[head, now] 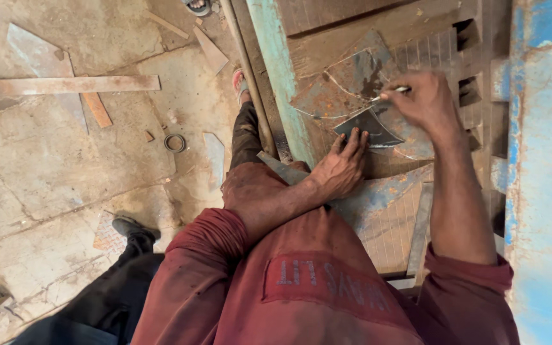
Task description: The person uses a white marker to trace curved lines on a metal sheet placed on a workbench. They repeatedly reposition the sheet, trace along its edges, and adjust its orientation while continuing to mark the surface.
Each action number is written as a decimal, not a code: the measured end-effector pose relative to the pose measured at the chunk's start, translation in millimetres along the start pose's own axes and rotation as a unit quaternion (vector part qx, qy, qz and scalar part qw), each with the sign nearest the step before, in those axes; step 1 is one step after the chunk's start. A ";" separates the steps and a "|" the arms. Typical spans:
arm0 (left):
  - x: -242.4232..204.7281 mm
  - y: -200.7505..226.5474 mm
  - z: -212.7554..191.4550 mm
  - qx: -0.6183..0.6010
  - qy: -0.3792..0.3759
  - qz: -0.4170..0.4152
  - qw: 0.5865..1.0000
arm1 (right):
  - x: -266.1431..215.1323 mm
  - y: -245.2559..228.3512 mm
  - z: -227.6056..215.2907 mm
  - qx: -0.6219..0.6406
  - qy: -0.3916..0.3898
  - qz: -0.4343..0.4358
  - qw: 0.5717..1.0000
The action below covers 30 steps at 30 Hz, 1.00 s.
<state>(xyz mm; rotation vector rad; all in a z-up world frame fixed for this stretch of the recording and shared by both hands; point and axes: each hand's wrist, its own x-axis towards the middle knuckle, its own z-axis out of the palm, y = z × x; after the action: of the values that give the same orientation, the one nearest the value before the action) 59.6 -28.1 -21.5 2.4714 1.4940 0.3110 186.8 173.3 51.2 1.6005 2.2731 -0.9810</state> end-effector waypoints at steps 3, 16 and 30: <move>-0.7 1.7 3.2 -0.002 0.009 -0.003 1.000 | -28.9 -23.9 14.5 0.020 0.044 -0.079 0.996; -2.8 2.0 13.5 -0.026 0.003 0.010 1.000 | -49.7 -67.4 56.0 -0.080 0.103 -0.147 0.981; -4.5 16.1 73.3 0.048 0.063 0.035 0.996 | -53.5 -84.7 100.5 -0.246 0.101 -0.203 0.943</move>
<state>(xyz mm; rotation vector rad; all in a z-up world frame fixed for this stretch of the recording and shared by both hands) 93.1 -46.0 -86.4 2.6296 1.5047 0.4239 111.3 54.1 35.9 1.0875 2.7652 -0.2653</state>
